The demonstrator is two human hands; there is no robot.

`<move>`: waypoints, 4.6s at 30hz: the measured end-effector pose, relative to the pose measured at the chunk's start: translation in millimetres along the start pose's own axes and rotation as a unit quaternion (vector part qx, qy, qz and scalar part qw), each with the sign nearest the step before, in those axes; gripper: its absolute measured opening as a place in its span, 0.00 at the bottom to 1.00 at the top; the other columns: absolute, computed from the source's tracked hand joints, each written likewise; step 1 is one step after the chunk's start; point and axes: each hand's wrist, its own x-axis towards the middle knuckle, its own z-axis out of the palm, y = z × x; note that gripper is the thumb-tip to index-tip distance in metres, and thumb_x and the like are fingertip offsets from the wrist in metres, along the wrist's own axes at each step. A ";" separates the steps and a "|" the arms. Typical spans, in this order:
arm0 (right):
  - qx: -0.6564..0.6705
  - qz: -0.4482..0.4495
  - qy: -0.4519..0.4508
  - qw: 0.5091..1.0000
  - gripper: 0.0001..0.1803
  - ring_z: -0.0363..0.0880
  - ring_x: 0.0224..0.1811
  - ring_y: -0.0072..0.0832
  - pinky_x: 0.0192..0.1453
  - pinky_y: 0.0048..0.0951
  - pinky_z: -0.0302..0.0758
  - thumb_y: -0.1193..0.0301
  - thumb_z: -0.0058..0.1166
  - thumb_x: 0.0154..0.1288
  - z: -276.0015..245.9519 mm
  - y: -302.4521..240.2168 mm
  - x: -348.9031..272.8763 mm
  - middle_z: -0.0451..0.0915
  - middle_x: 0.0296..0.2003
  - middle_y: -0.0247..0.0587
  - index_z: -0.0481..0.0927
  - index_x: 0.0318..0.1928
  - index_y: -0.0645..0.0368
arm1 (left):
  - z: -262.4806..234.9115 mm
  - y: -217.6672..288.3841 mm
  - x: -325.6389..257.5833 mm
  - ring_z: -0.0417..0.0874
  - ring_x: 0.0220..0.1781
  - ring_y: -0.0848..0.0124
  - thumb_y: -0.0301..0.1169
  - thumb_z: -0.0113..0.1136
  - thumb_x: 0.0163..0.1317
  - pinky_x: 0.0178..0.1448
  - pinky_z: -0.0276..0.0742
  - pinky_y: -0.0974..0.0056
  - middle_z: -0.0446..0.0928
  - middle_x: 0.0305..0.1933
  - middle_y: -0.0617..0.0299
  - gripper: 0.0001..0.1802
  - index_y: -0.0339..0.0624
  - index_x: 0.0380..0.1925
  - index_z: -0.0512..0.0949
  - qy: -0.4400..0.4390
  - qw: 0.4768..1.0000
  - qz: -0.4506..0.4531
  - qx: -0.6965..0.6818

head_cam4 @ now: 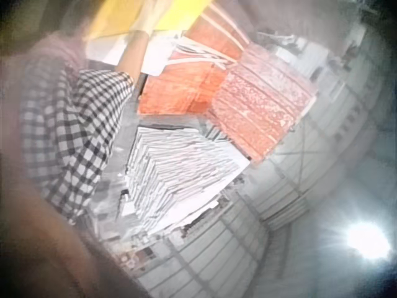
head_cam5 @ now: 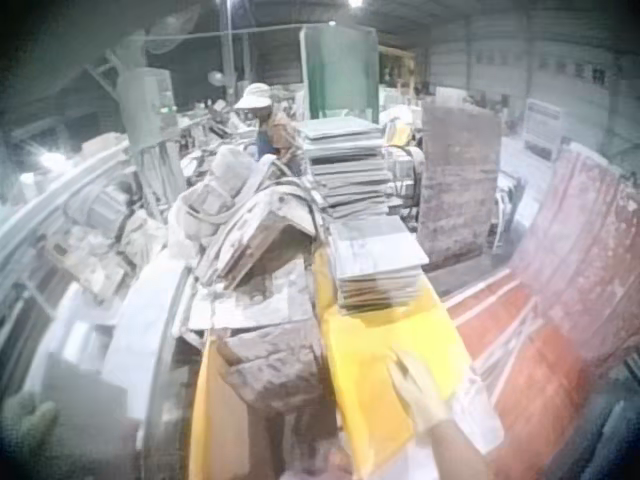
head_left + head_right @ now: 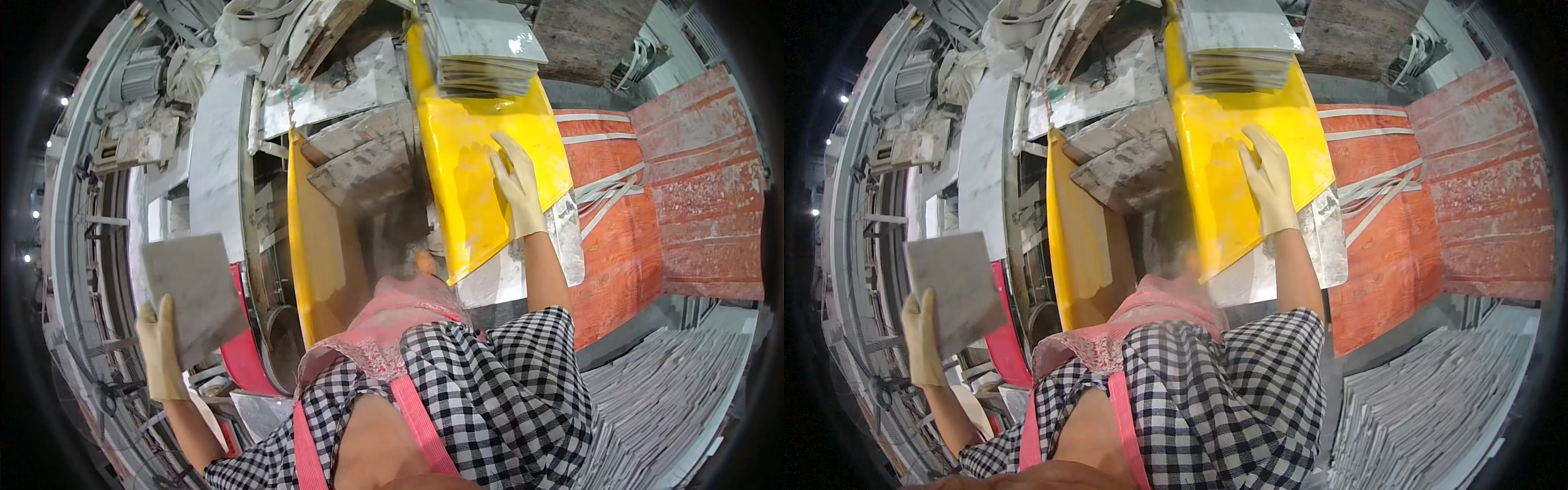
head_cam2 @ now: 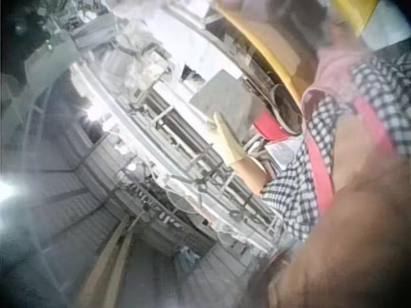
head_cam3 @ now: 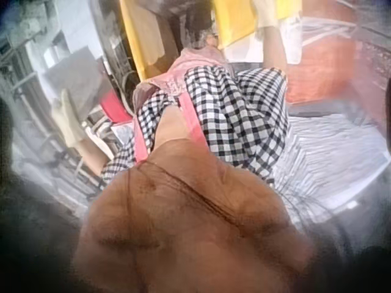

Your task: The person repeatedly picks up rectangular tiles from a conveyor and stacks them on a yellow tray. The person wears gloves and uses both hands to lift and place the tiles. The task continues throughout the clip with no other distinct actions.

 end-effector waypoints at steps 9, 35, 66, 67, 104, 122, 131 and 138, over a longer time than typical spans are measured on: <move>0.139 0.034 0.114 0.983 0.20 0.74 0.69 0.43 0.73 0.37 0.67 0.70 0.52 0.76 -57.8 16.4 66.2 0.77 0.65 0.53 0.77 0.64 0.65 | 168.5 222.5 88.4 0.83 0.50 0.72 0.43 0.62 0.72 0.56 0.78 0.66 0.83 0.53 0.58 0.25 0.32 0.56 0.81 -0.042 0.943 0.111 -0.310; 0.053 -0.033 0.005 0.998 0.23 0.71 0.70 0.34 0.74 0.29 0.61 0.63 0.51 0.79 -38.1 5.8 227.0 0.76 0.66 0.45 0.76 0.64 0.67 | 308.7 263.4 116.3 0.87 0.41 0.49 0.52 0.51 0.73 0.48 0.81 0.50 0.86 0.41 0.51 0.24 0.45 0.43 0.85 -0.107 0.865 0.452 0.187; 0.171 0.187 -0.047 0.966 0.19 0.67 0.74 0.35 0.77 0.32 0.60 0.79 0.49 0.74 -54.8 -30.0 -90.0 0.73 0.69 0.46 0.75 0.63 0.66 | 92.8 -263.8 220.3 0.81 0.36 0.63 0.57 0.65 0.61 0.41 0.77 0.57 0.82 0.41 0.53 0.40 0.31 0.59 0.77 -0.089 0.985 -0.147 0.010; 0.199 0.224 -0.029 0.954 0.19 0.67 0.74 0.35 0.77 0.32 0.61 0.79 0.49 0.75 -58.3 -31.1 -92.8 0.73 0.69 0.46 0.75 0.63 0.66 | 76.9 -244.0 217.9 0.79 0.32 0.65 0.56 0.65 0.62 0.37 0.76 0.59 0.82 0.39 0.55 0.37 0.31 0.56 0.78 -0.086 0.985 -0.147 0.020; 0.326 0.110 0.046 0.938 0.42 0.64 0.76 0.43 0.77 0.41 0.61 0.41 0.52 0.73 -78.7 44.3 239.5 0.69 0.72 0.49 0.66 0.74 0.59 | 442.0 432.7 168.5 0.83 0.51 0.63 0.45 0.65 0.66 0.52 0.78 0.57 0.83 0.51 0.54 0.24 0.36 0.51 0.81 -0.258 0.897 0.070 -0.353; 0.169 0.125 -0.032 0.977 0.28 0.70 0.70 0.34 0.72 0.29 0.65 0.61 0.50 0.79 -20.0 -27.6 215.4 0.71 0.69 0.49 0.69 0.71 0.62 | 219.6 105.2 157.2 0.88 0.40 0.72 0.54 0.49 0.75 0.49 0.82 0.63 0.88 0.44 0.58 0.29 0.40 0.53 0.83 -0.135 0.964 0.195 0.118; 0.111 -0.110 0.024 0.987 0.20 0.77 0.64 0.38 0.71 0.36 0.68 0.67 0.51 0.78 0.5 -79.9 197.8 0.80 0.61 0.47 0.78 0.65 0.59 | 171.9 -153.6 160.6 0.85 0.41 0.70 0.41 0.56 0.71 0.49 0.79 0.63 0.85 0.37 0.58 0.19 0.39 0.50 0.83 0.080 0.987 -0.047 -0.131; -0.131 -0.198 -0.203 0.950 0.22 0.74 0.68 0.49 0.75 0.44 0.64 0.68 0.57 0.71 99.8 -40.5 74.0 0.78 0.64 0.53 0.78 0.64 0.60 | 182.4 -132.5 187.0 0.85 0.54 0.54 0.34 0.59 0.66 0.61 0.79 0.54 0.85 0.49 0.49 0.18 0.48 0.56 0.83 0.164 0.980 0.093 0.058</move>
